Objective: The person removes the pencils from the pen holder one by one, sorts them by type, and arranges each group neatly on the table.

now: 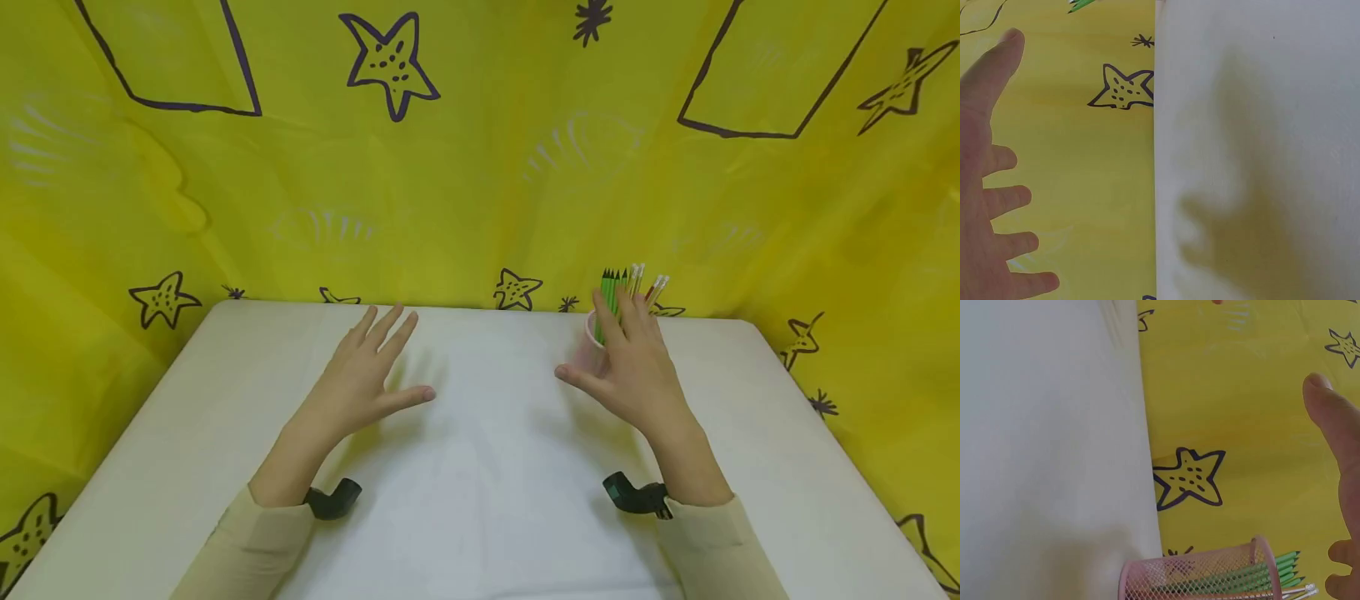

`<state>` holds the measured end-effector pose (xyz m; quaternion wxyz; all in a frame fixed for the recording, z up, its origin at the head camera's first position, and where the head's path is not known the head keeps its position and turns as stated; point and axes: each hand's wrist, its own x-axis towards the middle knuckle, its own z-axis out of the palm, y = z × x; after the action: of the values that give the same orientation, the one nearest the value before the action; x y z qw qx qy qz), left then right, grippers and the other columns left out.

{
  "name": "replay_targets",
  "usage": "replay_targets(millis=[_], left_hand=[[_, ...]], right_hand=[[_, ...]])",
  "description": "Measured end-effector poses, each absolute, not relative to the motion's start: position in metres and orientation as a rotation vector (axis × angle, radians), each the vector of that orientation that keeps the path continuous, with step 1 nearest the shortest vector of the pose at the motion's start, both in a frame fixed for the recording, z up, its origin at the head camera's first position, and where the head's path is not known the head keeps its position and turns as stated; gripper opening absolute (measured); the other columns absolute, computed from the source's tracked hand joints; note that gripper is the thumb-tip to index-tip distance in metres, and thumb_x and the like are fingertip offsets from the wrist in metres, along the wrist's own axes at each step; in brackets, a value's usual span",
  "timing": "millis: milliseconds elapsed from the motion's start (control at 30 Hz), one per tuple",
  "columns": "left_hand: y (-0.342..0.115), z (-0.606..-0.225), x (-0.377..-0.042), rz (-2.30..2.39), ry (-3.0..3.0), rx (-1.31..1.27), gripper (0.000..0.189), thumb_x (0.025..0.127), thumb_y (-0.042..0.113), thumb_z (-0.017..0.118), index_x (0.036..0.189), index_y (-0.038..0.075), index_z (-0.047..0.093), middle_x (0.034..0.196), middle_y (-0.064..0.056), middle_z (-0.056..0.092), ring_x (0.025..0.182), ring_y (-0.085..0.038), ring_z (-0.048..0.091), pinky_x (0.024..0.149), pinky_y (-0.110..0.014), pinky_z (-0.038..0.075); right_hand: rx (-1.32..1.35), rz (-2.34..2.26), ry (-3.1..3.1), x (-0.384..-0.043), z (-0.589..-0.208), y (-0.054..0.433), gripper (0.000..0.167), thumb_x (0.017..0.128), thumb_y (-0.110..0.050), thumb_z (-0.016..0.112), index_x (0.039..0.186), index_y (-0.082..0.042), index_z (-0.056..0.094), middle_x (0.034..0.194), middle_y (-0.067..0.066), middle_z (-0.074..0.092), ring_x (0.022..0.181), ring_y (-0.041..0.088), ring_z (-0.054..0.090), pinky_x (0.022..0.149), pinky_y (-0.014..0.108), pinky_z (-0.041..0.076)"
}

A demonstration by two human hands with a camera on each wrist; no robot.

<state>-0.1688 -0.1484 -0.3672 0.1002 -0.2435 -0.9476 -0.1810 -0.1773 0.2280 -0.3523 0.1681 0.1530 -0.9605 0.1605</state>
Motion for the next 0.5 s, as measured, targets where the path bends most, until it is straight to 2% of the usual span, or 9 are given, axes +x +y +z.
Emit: replay_targets(millis=[200,500], left_hand=[[-0.136,-0.370,-0.167,-0.617,-2.775,-0.773,0.100,0.084,0.066,0.066,0.160,0.019,0.020,0.166,-0.008,0.017,0.153,-0.041,0.007,0.120,-0.062,0.018],[-0.095,-0.372,-0.176,-0.597,-2.762,-0.970,0.095,0.087,0.066,0.062,0.159,0.018,0.023,0.166,-0.007,0.020,0.153,-0.039,0.010,0.120,-0.059,0.023]], right_hand=[[0.370,0.507,-2.753,-0.178,-0.350,0.240,0.112,0.079,-0.065,0.073,0.161,-0.019,0.013,0.166,0.017,0.011,0.152,0.044,0.007,0.116,0.069,0.020],[0.306,0.559,-2.851,-0.180,-0.347,0.260,0.110,0.084,-0.065,0.068,0.161,-0.014,0.009,0.166,0.020,0.005,0.148,0.048,0.015,0.110,0.074,0.026]])
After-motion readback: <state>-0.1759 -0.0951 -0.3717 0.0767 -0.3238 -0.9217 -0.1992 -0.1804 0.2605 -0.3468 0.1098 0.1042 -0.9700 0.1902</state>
